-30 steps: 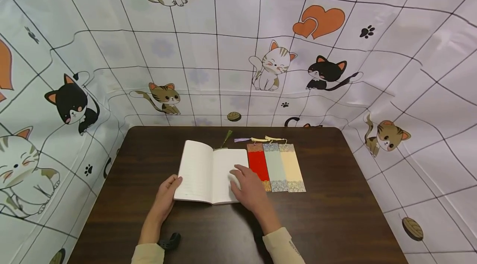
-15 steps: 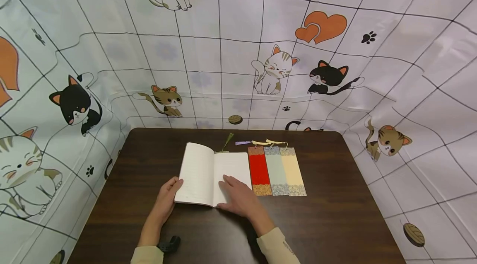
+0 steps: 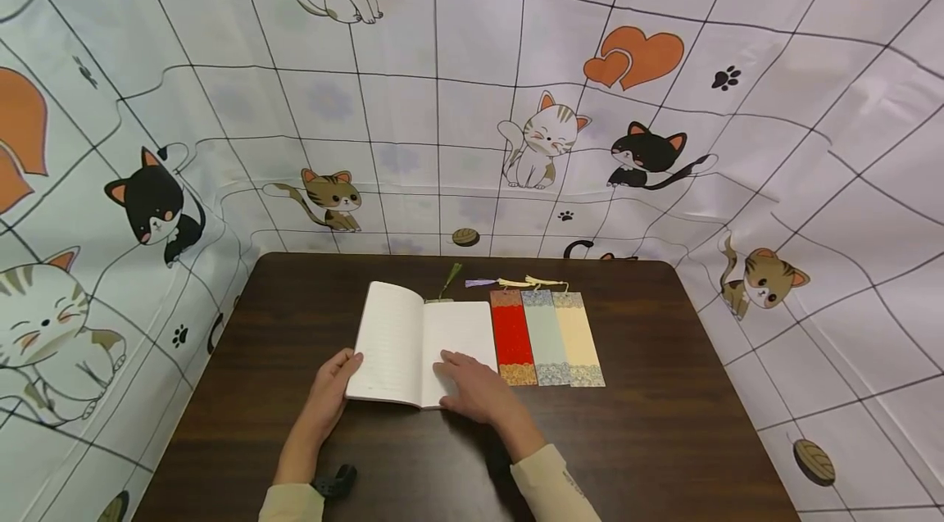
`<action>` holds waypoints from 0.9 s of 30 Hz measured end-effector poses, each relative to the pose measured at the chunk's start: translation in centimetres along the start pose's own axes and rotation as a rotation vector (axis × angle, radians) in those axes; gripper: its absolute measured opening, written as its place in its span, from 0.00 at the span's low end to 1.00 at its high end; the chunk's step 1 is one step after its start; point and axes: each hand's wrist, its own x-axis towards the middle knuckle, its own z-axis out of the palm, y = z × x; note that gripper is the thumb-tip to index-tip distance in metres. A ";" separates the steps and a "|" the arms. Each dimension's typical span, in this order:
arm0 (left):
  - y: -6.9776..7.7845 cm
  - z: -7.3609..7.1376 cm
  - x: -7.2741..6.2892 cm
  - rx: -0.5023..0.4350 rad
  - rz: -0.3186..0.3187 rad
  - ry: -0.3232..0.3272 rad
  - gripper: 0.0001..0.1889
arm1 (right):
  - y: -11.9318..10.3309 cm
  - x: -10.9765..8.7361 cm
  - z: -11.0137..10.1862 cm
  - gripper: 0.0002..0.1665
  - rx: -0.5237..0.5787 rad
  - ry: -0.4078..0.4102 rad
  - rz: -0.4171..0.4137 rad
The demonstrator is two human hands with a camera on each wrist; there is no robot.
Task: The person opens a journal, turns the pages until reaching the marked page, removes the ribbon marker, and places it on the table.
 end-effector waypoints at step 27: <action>0.1 0.1 0.1 0.019 0.000 0.032 0.17 | 0.5 -1.6 0.3 0.17 -0.186 0.098 -0.067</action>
